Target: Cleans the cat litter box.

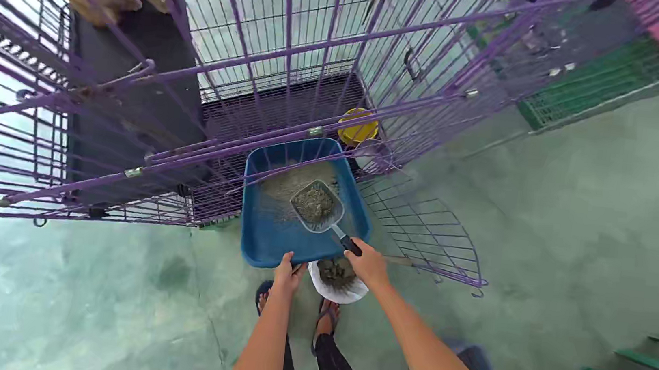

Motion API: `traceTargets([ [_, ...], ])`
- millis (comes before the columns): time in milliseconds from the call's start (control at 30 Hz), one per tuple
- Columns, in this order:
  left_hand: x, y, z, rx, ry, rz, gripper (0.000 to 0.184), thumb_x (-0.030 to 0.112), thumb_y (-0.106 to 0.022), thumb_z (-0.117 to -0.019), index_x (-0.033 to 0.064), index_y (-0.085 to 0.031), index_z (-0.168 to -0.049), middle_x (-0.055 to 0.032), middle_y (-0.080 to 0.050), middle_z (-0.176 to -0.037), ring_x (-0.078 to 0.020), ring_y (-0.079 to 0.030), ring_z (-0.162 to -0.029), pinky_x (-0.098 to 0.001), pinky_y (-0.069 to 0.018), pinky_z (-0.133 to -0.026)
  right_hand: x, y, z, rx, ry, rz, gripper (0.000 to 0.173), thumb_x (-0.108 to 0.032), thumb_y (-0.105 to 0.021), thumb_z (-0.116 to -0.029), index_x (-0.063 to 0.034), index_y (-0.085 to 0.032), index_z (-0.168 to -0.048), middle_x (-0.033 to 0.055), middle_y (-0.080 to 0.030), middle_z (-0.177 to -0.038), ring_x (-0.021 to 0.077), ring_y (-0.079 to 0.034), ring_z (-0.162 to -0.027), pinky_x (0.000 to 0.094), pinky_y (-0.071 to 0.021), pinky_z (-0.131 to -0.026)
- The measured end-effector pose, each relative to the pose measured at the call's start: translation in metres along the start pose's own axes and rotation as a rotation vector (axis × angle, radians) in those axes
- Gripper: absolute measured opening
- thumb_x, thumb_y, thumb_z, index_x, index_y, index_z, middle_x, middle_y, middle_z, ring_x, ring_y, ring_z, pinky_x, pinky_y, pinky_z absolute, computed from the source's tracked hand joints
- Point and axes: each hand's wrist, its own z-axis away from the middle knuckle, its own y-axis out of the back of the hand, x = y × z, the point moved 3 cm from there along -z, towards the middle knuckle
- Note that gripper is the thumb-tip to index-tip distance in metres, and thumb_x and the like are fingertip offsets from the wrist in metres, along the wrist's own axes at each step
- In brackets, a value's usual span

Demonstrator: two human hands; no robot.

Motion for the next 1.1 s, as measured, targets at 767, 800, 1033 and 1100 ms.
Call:
traceTargets([
  [767, 0.063, 0.072, 0.019, -0.114, 0.098, -0.432, 0.046, 0.021, -0.035, -0.1116, -0.0041, -0.028, -0.150, -0.0254, -0.042, -0.148, -0.0270, -0.057, -0.121, -0.0339, -0.0499, -0.098, -0.005, -0.029, 0.040, 0.106, -0.172, -0.325, 0.052, -0.033, -0.060, -0.1044, -0.0120, -0.054, -0.151, 0.0217, -0.061, -0.142, 0.0410, -0.057, -0.133, 0.0613, -0.0414, -0.112],
  [800, 0.061, 0.081, 0.020, -0.094, 0.106, -0.445, 0.046, 0.020, -0.035, -0.1117, -0.0038, -0.028, -0.150, -0.0258, -0.041, -0.149, -0.0275, -0.056, -0.122, -0.0343, -0.0495, -0.098, -0.004, -0.030, 0.044, 0.105, -0.175, -0.334, 0.051, -0.033, -0.060, -0.1045, -0.0124, -0.054, -0.151, 0.0213, -0.062, -0.142, 0.0405, -0.057, -0.133, 0.0608, -0.0417, -0.112],
  [1033, 0.051, 0.129, 0.018, 0.013, 0.113, -0.756, 0.042, 0.018, -0.035, -0.1122, -0.0042, -0.037, -0.147, -0.0275, -0.046, -0.145, -0.0283, -0.058, -0.116, -0.0363, -0.0495, -0.095, 0.006, -0.031, 0.062, 0.129, -0.200, -0.405, 0.051, -0.034, -0.061, -0.1041, -0.0157, -0.053, -0.152, 0.0202, -0.063, -0.141, 0.0398, -0.059, -0.131, 0.0611, -0.0428, -0.110],
  [1100, 0.053, 0.139, 0.015, 0.032, 0.108, -0.800, 0.043, 0.018, -0.035, -0.1122, -0.0041, -0.035, -0.149, -0.0279, -0.045, -0.146, -0.0290, -0.058, -0.116, -0.0371, -0.0498, -0.095, 0.011, -0.034, 0.071, 0.137, -0.192, -0.432, 0.051, -0.033, -0.060, -0.1045, -0.0149, -0.053, -0.152, 0.0201, -0.062, -0.141, 0.0393, -0.058, -0.132, 0.0603, -0.0423, -0.111],
])
